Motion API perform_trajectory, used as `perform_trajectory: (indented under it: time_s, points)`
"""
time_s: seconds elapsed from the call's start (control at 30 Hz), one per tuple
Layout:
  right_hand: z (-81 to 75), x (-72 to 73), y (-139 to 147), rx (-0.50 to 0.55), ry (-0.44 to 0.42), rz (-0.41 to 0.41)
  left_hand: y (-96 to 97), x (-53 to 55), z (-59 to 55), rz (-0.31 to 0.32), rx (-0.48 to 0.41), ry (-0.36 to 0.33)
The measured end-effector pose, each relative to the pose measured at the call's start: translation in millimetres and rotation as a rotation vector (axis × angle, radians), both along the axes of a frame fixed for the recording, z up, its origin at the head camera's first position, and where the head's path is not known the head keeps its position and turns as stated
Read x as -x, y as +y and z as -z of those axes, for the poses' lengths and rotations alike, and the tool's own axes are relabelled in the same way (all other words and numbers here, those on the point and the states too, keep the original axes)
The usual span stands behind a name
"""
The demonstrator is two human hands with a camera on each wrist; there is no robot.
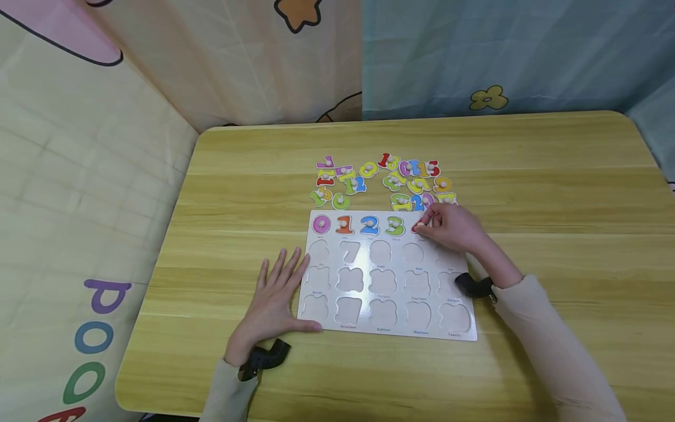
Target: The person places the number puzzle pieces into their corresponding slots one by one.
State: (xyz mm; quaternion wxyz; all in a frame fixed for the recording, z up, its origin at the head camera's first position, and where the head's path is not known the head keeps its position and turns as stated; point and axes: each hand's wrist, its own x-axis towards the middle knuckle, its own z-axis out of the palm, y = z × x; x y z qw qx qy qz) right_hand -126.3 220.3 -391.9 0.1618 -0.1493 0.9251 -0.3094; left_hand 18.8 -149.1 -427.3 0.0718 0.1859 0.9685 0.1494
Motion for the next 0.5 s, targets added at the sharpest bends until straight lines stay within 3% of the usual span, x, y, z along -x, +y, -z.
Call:
perform_trajectory:
  time_s: [0.5]
  points:
    - [-2.9,2.9,-0.7,0.007,-0.070,0.005,0.1,0.2,-0.5,0.003,-0.012,0.001]
